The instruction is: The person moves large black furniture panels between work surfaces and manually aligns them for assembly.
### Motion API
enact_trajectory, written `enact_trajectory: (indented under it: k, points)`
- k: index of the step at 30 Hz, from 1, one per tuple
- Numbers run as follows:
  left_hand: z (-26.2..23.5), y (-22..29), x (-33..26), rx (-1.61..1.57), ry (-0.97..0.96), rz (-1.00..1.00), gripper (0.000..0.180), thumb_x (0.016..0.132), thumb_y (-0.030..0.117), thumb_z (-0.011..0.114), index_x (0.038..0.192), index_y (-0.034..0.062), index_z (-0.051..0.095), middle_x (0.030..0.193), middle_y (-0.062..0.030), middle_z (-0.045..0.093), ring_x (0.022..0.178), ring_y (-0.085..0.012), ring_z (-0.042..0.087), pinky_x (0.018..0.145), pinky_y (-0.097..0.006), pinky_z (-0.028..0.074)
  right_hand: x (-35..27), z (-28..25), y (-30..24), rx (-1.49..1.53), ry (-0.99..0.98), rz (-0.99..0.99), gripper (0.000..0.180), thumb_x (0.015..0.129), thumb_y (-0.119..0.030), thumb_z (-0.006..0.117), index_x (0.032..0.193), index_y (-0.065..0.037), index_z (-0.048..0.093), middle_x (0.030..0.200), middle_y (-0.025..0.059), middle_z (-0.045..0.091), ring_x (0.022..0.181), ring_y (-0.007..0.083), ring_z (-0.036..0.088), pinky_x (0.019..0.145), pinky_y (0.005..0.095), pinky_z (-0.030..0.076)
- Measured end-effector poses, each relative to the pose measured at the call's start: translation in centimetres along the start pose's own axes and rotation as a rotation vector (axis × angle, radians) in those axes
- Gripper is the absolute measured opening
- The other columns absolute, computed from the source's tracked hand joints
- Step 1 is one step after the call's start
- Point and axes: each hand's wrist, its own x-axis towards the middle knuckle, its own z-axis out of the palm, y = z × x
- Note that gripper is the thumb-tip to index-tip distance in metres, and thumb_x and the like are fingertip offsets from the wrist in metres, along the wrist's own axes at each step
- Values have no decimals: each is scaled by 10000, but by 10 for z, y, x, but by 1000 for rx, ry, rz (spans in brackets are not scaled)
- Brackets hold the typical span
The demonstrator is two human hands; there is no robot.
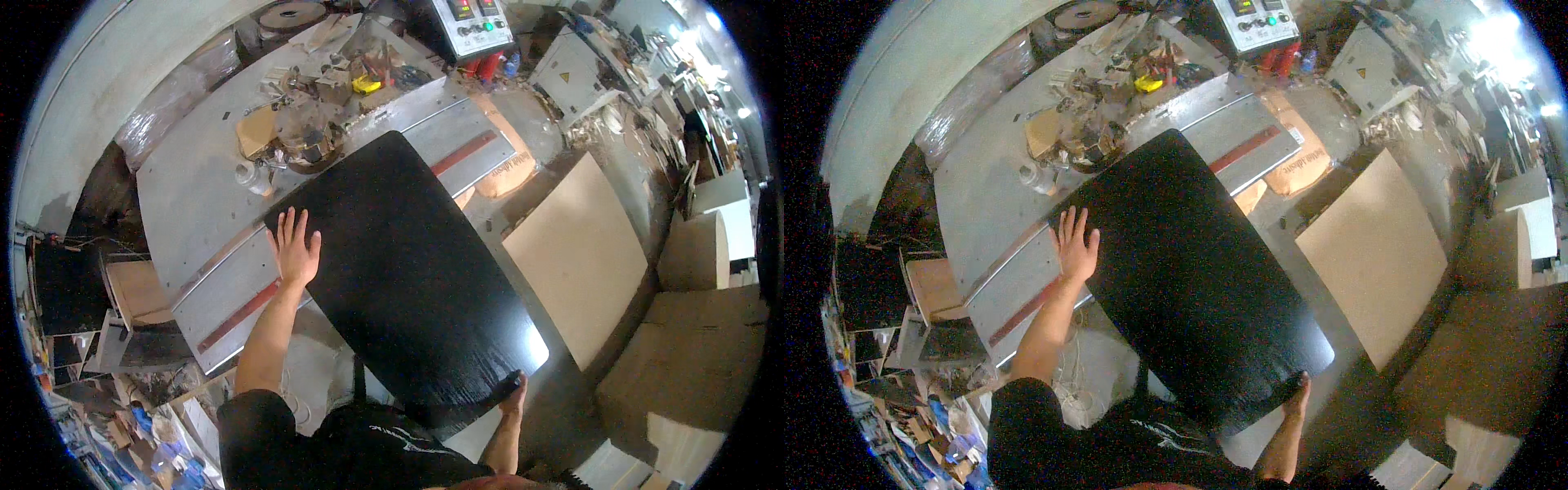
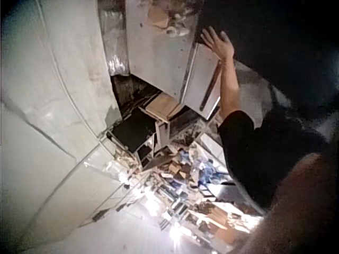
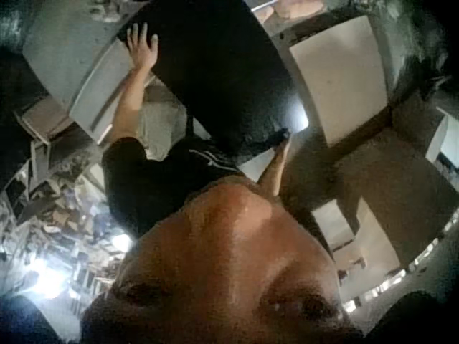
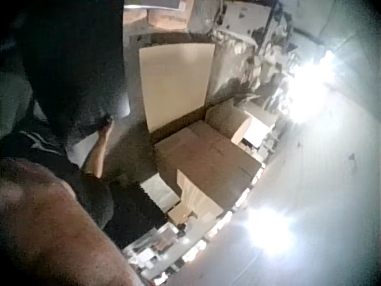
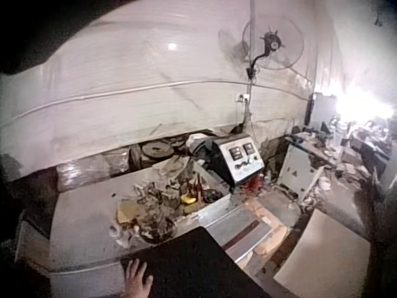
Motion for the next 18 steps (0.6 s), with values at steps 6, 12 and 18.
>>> enact_trajectory:
  k: [6,12,18]
  points:
    - [-7,-11,10,-54,-37,74,564,975,388,526,1490,181,426,1597,-80,314,1490,-289,241,1209,-567,88,-18,11,14,-83,167,-223,552,827,-667,640,777,-124,555,644,50,531,523,215,527,470,380,449]
    - [-3,-26,13,-70,6,53,578,966,424,529,1490,202,427,1595,-135,291,1485,-344,232,1202,-574,125,-31,1,6,6,-62,-35,549,856,-609,644,1023,-87,616,845,74,592,781,253,583,708,413,492]
    - [1,-25,12,-95,33,-143,599,959,479,522,1500,245,415,1612,-186,212,1463,-466,205,1186,-603,153,-69,47,26,-148,184,-419,635,916,-488,645,1393,-109,468,1203,123,562,1066,275,568,857,438,507]
